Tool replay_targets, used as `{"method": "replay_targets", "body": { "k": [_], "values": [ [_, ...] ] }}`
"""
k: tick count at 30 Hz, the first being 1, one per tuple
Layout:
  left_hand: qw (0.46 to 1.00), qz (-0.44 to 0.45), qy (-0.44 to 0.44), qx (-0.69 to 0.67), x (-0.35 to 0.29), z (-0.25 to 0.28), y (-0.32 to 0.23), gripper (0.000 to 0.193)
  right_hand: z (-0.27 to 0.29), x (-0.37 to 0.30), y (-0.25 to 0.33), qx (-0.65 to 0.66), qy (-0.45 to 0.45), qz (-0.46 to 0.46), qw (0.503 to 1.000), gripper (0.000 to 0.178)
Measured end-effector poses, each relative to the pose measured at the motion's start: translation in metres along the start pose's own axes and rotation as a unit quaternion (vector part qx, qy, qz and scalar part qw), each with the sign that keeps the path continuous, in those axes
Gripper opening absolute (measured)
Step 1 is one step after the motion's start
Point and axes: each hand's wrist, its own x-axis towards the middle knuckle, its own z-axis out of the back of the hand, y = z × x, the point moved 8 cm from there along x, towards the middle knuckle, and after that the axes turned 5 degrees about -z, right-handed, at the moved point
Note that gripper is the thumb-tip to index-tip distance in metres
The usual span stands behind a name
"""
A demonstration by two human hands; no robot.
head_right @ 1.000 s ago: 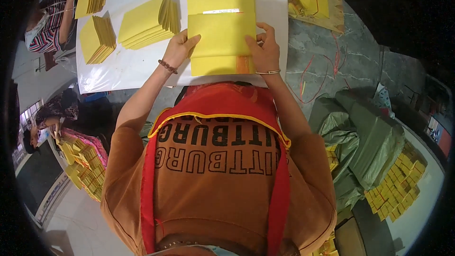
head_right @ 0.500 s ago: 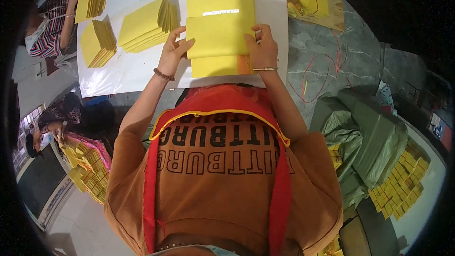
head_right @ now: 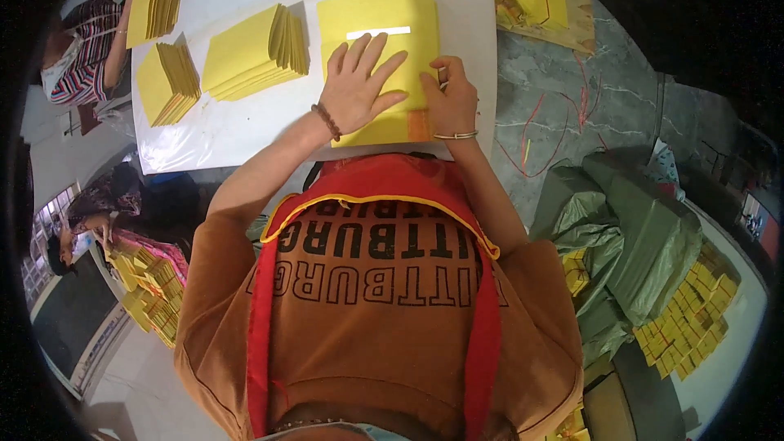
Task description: Sorting and stacking yellow paper squares (joss paper) with foil centers at a work table.
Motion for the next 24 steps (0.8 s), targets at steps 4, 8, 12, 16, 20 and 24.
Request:
{"method": "replay_targets", "body": {
  "k": [4, 8, 12, 16, 20, 24],
  "values": [
    [1.0, 0.016, 0.025, 0.005, -0.002, -0.008, 0.003, 0.057, 0.009, -0.024, 0.038, -0.171, -0.069, 0.132, 0.974, 0.036],
    [1.0, 0.01, 0.016, -0.001, 0.0, -0.009, 0.003, 0.058, -0.011, -0.066, 0.042, -0.342, 0.06, 0.319, 0.882, 0.05],
    [0.999, -0.017, -0.016, -0.036, -0.006, 0.003, 0.0, 0.054, -0.02, -0.07, 0.016, -0.349, 0.17, 0.262, 0.884, 0.059],
    [0.991, -0.085, 0.013, -0.102, -0.008, 0.004, -0.007, 0.05, -0.019, -0.065, 0.019, -0.349, 0.18, 0.252, 0.884, 0.054],
    [0.991, -0.101, 0.085, 0.016, -0.003, -0.004, -0.019, 0.054, -0.017, -0.055, 0.024, -0.193, 0.229, 0.252, 0.92, 0.049],
    [0.97, -0.144, -0.019, 0.194, -0.008, 0.01, -0.042, 0.047, 0.003, -0.035, 0.003, 0.109, 0.185, 0.034, 0.976, 0.045]
  ]
}}
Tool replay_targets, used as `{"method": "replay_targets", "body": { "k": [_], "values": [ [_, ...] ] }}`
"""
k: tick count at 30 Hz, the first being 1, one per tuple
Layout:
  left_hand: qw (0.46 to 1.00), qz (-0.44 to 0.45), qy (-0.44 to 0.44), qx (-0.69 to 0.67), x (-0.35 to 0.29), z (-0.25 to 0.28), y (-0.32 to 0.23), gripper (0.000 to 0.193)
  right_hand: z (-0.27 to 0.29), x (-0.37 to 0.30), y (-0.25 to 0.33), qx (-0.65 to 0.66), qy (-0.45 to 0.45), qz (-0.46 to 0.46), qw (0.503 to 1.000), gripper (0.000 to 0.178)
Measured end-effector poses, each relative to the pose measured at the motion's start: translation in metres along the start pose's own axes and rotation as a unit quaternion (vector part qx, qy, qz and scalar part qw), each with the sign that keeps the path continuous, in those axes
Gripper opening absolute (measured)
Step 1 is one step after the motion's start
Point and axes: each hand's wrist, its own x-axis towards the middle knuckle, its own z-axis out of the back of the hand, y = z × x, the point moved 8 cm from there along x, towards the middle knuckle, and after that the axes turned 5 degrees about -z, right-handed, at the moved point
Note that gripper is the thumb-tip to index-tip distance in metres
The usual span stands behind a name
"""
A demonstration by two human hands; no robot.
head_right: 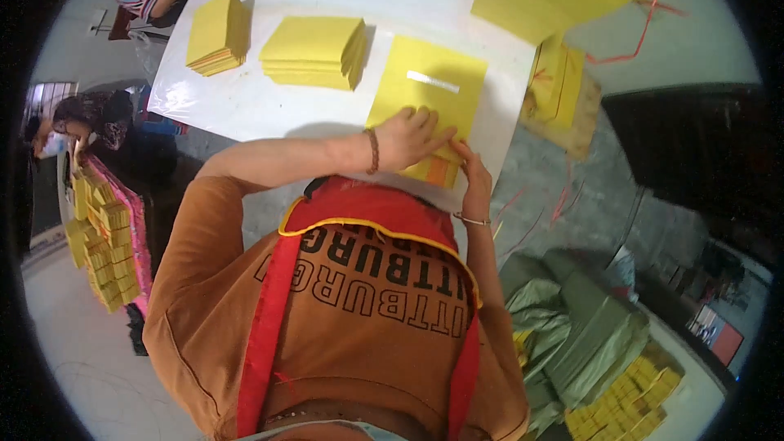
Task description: Sorting and stacking yellow paper squares (joss paper) with foil centers at a work table.
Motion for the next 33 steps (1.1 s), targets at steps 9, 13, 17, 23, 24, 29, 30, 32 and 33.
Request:
{"method": "replay_targets", "body": {
  "k": [9, 13, 17, 23, 24, 29, 30, 32, 33],
  "values": [
    [0.969, 0.032, -0.09, -0.228, -0.005, 0.031, 0.033, 0.041, 0.043, -0.014, -0.037, 0.218, -0.22, -0.1, 0.946, 0.045],
    [0.968, 0.062, -0.224, -0.099, -0.04, 0.113, 0.096, 0.038, 0.041, -0.019, -0.042, 0.219, -0.208, -0.089, 0.949, 0.041],
    [0.974, 0.185, -0.128, 0.007, -0.099, 0.069, 0.181, 0.05, 0.048, -0.012, -0.077, 0.247, -0.216, -0.124, 0.936, 0.039],
    [0.971, 0.236, 0.012, -0.042, -0.157, -0.032, 0.184, 0.053, 0.038, -0.005, -0.051, 0.193, -0.193, -0.088, 0.958, 0.038],
    [0.972, 0.231, -0.001, -0.044, -0.153, -0.028, 0.187, 0.057, 0.037, -0.005, -0.058, 0.2, -0.198, -0.119, 0.952, 0.038],
    [0.963, 0.245, 0.076, -0.084, -0.159, -0.028, 0.194, 0.055, 0.04, -0.005, -0.067, 0.196, -0.192, -0.144, 0.951, 0.036],
    [0.961, 0.247, 0.083, -0.09, -0.164, -0.034, 0.186, 0.055, 0.041, -0.001, -0.065, 0.19, -0.189, -0.136, 0.954, 0.035],
    [0.967, 0.24, 0.07, -0.05, -0.169, -0.041, 0.166, 0.067, 0.041, -0.004, -0.064, 0.184, -0.185, -0.136, 0.956, 0.033],
    [0.966, 0.24, 0.075, -0.052, -0.169, -0.046, 0.162, 0.067, 0.041, -0.003, -0.061, 0.164, -0.186, -0.133, 0.96, 0.032]
  ]
}}
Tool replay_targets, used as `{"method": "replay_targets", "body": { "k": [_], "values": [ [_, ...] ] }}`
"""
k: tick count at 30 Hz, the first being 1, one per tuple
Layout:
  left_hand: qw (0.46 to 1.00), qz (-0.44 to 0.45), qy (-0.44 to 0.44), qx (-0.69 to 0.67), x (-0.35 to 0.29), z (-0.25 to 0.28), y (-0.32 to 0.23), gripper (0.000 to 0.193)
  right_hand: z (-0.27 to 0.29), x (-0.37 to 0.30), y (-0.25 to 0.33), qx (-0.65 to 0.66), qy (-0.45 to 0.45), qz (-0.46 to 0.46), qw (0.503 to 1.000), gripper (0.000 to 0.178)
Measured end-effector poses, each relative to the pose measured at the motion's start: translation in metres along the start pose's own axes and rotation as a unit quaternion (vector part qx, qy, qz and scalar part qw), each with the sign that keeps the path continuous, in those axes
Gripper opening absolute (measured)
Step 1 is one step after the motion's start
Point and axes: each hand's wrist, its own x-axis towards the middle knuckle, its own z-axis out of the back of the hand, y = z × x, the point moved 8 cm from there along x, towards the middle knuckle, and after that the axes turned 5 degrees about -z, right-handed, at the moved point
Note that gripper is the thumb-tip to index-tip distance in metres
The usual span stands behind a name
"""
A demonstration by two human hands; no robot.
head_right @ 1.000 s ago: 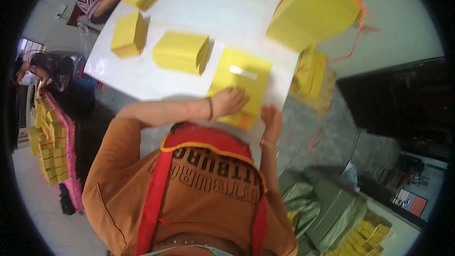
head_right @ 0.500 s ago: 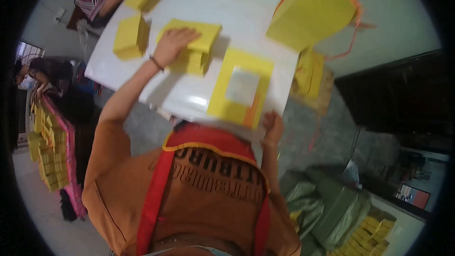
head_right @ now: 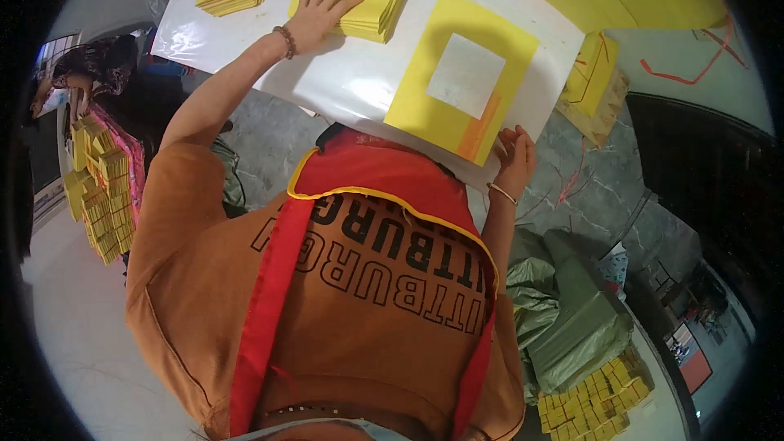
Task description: Sorting and stacking yellow paper squares (joss paper) with foil centers at a work table.
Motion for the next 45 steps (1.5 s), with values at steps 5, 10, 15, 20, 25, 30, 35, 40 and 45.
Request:
{"method": "replay_targets", "body": {
  "k": [5, 10, 15, 20, 25, 30, 35, 40, 45],
  "values": [
    [0.999, 0.012, -0.007, 0.041, -0.001, -0.009, 0.001, 0.082, -0.001, 0.005, 0.001, -0.014, -0.004, -0.004, 1.0, 0.03],
    [0.999, -0.001, 0.026, -0.024, 0.007, 0.007, 0.007, 0.08, -0.011, 0.009, 0.024, -0.052, 0.024, 0.041, 0.997, 0.027],
    [0.999, -0.021, 0.041, -0.01, 0.017, 0.027, 0.006, 0.08, -0.008, 0.003, 0.03, -0.052, 0.036, 0.068, 0.996, 0.026],
    [0.999, -0.027, 0.04, -0.016, 0.018, 0.044, 0.004, 0.078, -0.011, -0.003, 0.026, -0.1, 0.037, 0.102, 0.989, 0.026],
    [0.989, -0.018, 0.14, -0.052, 0.038, 0.063, -0.038, 0.076, -0.03, -0.01, 0.036, -0.149, 0.123, 0.224, 0.955, 0.026],
    [0.966, -0.191, -0.059, -0.166, 0.027, 0.063, -0.138, 0.051, -0.034, -0.014, 0.037, -0.248, 0.096, 0.247, 0.932, 0.028],
    [0.957, -0.221, 0.009, -0.188, 0.016, 0.04, -0.203, 0.05, -0.033, -0.013, 0.032, -0.249, 0.095, 0.222, 0.938, 0.03],
    [0.962, -0.21, -0.014, -0.174, 0.015, 0.041, -0.201, 0.049, -0.033, -0.011, 0.028, -0.179, 0.115, 0.209, 0.954, 0.03],
    [0.961, -0.212, -0.003, -0.179, 0.015, 0.041, -0.203, 0.048, -0.031, -0.009, 0.025, -0.16, 0.116, 0.2, 0.96, 0.03]
  ]
}}
